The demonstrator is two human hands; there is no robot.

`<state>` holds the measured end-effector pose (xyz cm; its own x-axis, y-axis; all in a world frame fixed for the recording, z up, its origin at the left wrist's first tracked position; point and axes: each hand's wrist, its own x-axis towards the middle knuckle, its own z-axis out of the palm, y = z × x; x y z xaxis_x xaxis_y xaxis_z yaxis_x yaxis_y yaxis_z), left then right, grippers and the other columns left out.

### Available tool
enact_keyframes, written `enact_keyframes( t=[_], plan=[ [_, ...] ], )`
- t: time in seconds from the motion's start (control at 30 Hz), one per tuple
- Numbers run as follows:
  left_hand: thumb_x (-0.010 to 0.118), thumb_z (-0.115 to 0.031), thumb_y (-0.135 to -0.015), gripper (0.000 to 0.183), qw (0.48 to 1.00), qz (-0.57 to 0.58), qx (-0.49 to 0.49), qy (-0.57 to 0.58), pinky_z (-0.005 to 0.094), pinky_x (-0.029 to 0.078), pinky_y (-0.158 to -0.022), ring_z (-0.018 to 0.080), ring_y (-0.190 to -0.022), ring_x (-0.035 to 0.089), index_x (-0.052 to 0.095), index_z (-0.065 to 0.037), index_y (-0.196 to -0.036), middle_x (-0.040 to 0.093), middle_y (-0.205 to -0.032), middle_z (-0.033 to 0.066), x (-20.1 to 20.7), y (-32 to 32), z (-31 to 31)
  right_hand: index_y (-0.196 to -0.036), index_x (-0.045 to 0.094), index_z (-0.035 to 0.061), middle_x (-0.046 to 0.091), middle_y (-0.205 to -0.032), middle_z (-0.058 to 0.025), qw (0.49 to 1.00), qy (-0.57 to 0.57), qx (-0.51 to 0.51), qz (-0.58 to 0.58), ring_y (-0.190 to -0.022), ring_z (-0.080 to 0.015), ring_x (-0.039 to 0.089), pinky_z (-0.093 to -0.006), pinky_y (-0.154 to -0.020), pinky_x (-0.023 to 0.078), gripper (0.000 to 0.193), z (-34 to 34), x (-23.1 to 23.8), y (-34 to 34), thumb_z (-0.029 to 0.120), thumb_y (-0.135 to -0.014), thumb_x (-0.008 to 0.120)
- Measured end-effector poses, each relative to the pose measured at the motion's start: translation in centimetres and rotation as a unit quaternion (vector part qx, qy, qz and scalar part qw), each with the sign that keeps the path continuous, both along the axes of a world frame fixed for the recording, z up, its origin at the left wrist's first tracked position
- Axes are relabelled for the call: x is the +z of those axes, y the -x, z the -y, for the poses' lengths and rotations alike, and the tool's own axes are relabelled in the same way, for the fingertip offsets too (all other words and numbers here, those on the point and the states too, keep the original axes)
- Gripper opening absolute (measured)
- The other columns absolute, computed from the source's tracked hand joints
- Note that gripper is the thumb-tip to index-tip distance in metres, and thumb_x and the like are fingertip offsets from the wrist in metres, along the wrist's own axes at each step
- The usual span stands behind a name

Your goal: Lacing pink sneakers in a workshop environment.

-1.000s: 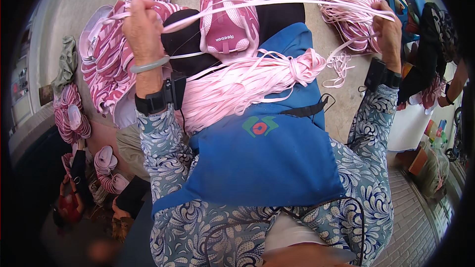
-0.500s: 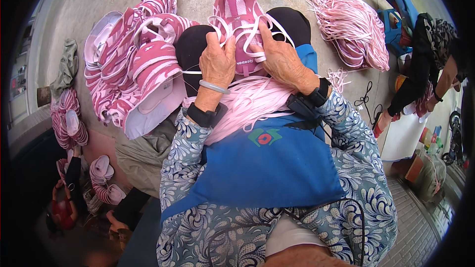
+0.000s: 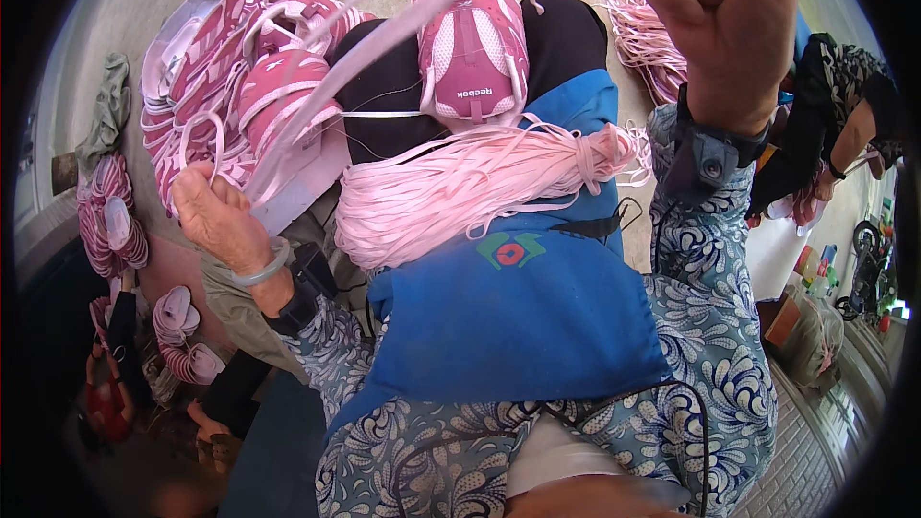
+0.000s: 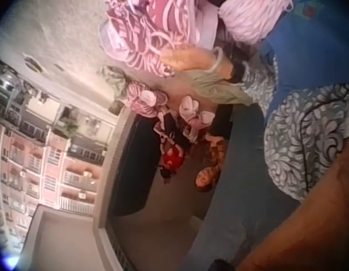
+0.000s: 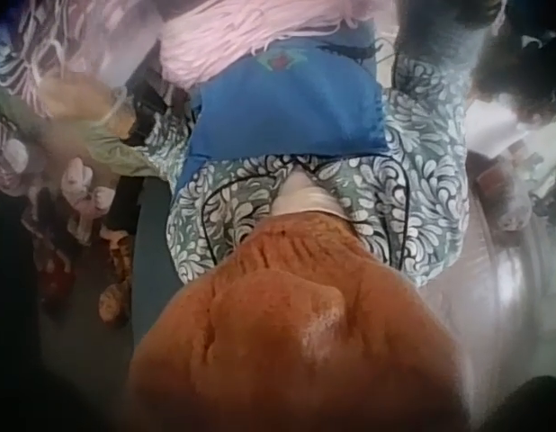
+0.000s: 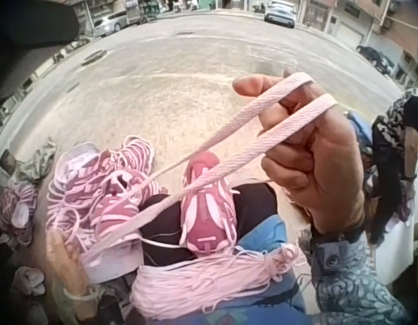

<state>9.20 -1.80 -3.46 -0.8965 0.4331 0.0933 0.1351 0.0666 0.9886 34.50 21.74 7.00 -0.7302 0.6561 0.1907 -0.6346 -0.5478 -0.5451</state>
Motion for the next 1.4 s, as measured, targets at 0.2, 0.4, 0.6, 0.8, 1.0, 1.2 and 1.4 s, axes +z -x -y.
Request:
enact_keyframes(
  t=[0.2,0.4,0.6,0.8,1.0,1.2,1.4],
  plan=[
    [0.049,-0.026,-0.094,0.029,0.907,-0.249,-0.101,0.324,0.0373,0.044,-0.062,0.0217,-0.065,0.056,0.056,0.001,-0.083,0.058,-0.071,0.012,-0.8,-2.1,1.3,-0.102,0.066,0.0083,0.05,-0.061,0.0004,0.689,-0.454,-0.097,0.557,-0.049,-0.009,0.044,-0.0221,-0.044,0.032,0.03,-1.1,-6.5,-0.5,0.026,-0.095,0.043],
    [0.061,-0.01,-0.086,0.015,0.939,-0.194,-0.072,0.273,0.0309,0.048,-0.065,0.0157,-0.069,0.059,0.062,0.0,-0.097,0.061,-0.08,0.0078,1.1,-2.5,-0.3,-0.099,0.062,0.0036,0.063,-0.08,-0.0181,0.652,-0.555,-0.048,0.514,-0.07,-0.032,0.061,-0.0358,-0.061,0.046,0.018,1.5,-12.5,-2.9,0.016,-0.087,0.056],
    [0.063,-0.006,-0.083,0.012,0.913,-0.356,-0.141,0.14,0.0304,0.048,-0.072,0.0193,-0.074,0.06,0.063,-0.002,-0.094,0.063,-0.084,0.0084,-1.8,-2.6,-4.5,-0.099,0.062,0.0021,0.061,-0.08,-0.0129,0.648,-0.56,-0.037,0.515,-0.069,-0.0257,0.058,-0.0314,-0.063,0.046,0.017,0.0,-12.5,-5.6,0.013,-0.09,0.055],
    [0.06,-0.01,-0.085,0.016,0.905,-0.323,-0.234,0.15,0.0323,0.047,-0.078,0.0225,-0.083,0.062,0.063,-0.004,-0.1,0.065,-0.093,0.0088,-2.9,-3.8,-5.5,-0.113,0.06,0.0163,0.058,-0.091,-0.0078,0.565,-0.664,-0.108,0.477,-0.076,-0.025,0.06,-0.032,-0.064,0.049,0.028,0.2,-10.8,-4.9,0.012,-0.085,0.058],
    [0.044,-0.025,-0.096,0.037,0.891,0.006,-0.451,-0.044,0.0215,0.045,-0.081,0.0128,-0.093,0.059,0.049,-0.001,-0.123,0.061,-0.109,0.0107,-0.3,-8.4,-10.6,-0.118,0.055,0.0254,0.052,-0.092,-0.0032,0.481,-0.762,-0.149,0.407,-0.074,-0.0201,0.061,-0.0297,-0.056,0.049,0.046,2.7,-9.7,-0.3,0.011,-0.075,0.063],
    [0.05,-0.033,-0.094,0.034,0.792,0.344,-0.505,-0.006,0.0164,0.033,-0.048,0.0004,-0.057,0.04,0.056,-0.004,-0.111,0.055,-0.076,-0.0017,-1.4,-9.4,-11.0,-0.12,0.052,0.0239,0.05,-0.093,-0.0021,0.46,-0.77,-0.178,0.405,-0.075,-0.0181,0.061,-0.0275,-0.051,0.049,0.05,1.8,-11.0,-0.2,0.012,-0.073,0.064],
    [0.056,-0.026,-0.092,0.026,0.812,0.327,-0.473,0.097,0.0143,0.023,-0.04,-0.0019,-0.048,0.032,0.058,-0.003,-0.103,0.047,-0.068,-0.0064,-2.8,-9.3,-10.0,-0.125,0.048,0.0215,0.053,-0.095,-0.0037,0.468,-0.729,-0.164,0.472,-0.074,-0.0215,0.061,-0.0305,-0.053,0.049,0.057,1.6,-11.6,-1.4,0.026,-0.073,0.07]
  ],
)
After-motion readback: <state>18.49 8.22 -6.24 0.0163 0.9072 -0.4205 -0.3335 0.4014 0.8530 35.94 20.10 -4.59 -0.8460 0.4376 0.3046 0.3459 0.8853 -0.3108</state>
